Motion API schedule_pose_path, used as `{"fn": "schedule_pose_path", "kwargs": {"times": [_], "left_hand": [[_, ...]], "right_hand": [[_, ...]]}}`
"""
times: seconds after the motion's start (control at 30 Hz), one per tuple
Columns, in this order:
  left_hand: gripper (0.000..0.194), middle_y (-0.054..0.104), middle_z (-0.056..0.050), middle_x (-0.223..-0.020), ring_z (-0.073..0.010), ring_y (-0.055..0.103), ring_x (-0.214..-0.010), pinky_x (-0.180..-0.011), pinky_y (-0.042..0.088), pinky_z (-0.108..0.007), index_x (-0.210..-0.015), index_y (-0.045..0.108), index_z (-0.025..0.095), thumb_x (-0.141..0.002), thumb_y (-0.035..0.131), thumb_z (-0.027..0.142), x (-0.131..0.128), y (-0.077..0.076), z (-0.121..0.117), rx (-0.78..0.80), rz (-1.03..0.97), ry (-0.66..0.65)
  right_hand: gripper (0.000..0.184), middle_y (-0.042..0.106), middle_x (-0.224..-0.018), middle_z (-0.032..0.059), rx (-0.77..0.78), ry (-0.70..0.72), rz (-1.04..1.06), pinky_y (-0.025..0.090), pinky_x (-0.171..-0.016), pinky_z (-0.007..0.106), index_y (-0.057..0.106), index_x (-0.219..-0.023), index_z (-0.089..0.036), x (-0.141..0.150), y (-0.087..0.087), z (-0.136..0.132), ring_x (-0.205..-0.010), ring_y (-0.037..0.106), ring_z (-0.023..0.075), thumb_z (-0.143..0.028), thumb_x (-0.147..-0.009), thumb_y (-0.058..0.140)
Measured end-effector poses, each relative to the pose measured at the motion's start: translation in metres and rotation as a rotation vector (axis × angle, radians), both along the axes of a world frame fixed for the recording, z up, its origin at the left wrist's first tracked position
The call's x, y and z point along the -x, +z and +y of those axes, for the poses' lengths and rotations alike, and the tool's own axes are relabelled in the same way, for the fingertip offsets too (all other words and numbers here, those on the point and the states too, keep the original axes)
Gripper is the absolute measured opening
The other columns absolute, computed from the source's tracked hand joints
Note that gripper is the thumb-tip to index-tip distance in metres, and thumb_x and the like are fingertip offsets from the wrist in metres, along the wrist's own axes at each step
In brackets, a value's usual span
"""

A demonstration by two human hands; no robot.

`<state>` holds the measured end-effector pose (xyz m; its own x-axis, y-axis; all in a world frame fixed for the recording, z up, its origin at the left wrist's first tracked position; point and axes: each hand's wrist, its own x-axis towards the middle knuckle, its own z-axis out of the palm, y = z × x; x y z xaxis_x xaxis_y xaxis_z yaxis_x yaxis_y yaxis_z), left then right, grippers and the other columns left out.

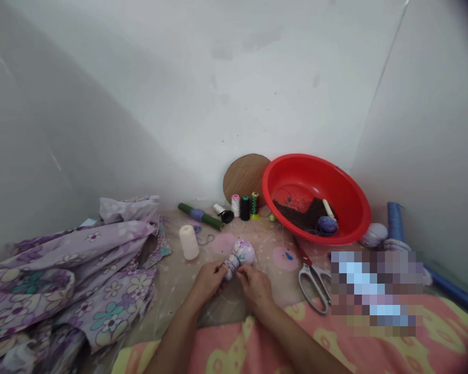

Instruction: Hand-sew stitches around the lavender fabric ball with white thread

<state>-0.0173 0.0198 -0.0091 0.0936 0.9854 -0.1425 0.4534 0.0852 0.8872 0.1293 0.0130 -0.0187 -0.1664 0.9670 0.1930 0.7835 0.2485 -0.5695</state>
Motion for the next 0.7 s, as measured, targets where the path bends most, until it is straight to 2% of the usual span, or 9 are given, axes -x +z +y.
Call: {"fn": "schedule_pose_path", "kwargs": {"times": [0.17, 0.4, 0.57, 0.7], "left_hand": [[0.043, 0.047, 0.002, -0.049, -0.0082, 0.042, -0.038, -0.037, 0.033, -0.019, -0.082, 0.059, 0.013, -0.073, 0.035, 0.047, 0.0002, -0.0025, 0.0004, -0.044, 0.010, -0.038], [0.043, 0.048, 0.002, -0.052, -0.0085, 0.042, -0.040, -0.037, 0.033, -0.018, -0.083, 0.060, 0.013, -0.073, 0.036, 0.047, -0.0026, 0.0026, -0.0033, -0.092, 0.042, -0.053], [0.043, 0.051, 0.001, -0.056, -0.0090, 0.044, -0.045, -0.038, 0.033, -0.017, -0.087, 0.060, 0.014, -0.074, 0.036, 0.047, -0.0007, -0.0034, -0.0019, -0.115, 0.037, -0.063], [0.041, 0.052, 0.000, -0.057, -0.0089, 0.045, -0.046, -0.040, 0.034, -0.018, -0.083, 0.061, 0.013, -0.074, 0.038, 0.046, -0.0009, -0.0063, -0.0004, -0.114, 0.012, -0.062]], "right_hand": [[0.021, 0.066, -0.076, 0.0027, 0.017, -0.004, 0.036, 0.034, -0.057, 0.021, 0.060, -0.082, -0.021, 0.0009, -0.0008, 0.0015, -0.070, 0.059, 0.0154, -0.023, -0.079, 0.039], [0.017, 0.065, -0.077, 0.0037, 0.040, -0.019, 0.088, 0.034, -0.059, 0.021, 0.058, -0.082, -0.019, 0.0044, -0.0020, 0.0030, -0.071, 0.059, 0.0157, -0.023, -0.079, 0.042], [0.015, 0.065, -0.076, 0.0045, 0.041, -0.018, 0.110, 0.035, -0.059, 0.022, 0.057, -0.081, -0.019, 0.0051, -0.0010, 0.0029, -0.071, 0.059, 0.0163, -0.021, -0.078, 0.042], [0.016, 0.064, -0.077, 0.0047, 0.036, 0.003, 0.145, 0.036, -0.060, 0.023, 0.056, -0.083, -0.018, 0.0035, -0.0020, 0.0017, -0.072, 0.058, 0.0168, -0.017, -0.076, 0.042]]}}
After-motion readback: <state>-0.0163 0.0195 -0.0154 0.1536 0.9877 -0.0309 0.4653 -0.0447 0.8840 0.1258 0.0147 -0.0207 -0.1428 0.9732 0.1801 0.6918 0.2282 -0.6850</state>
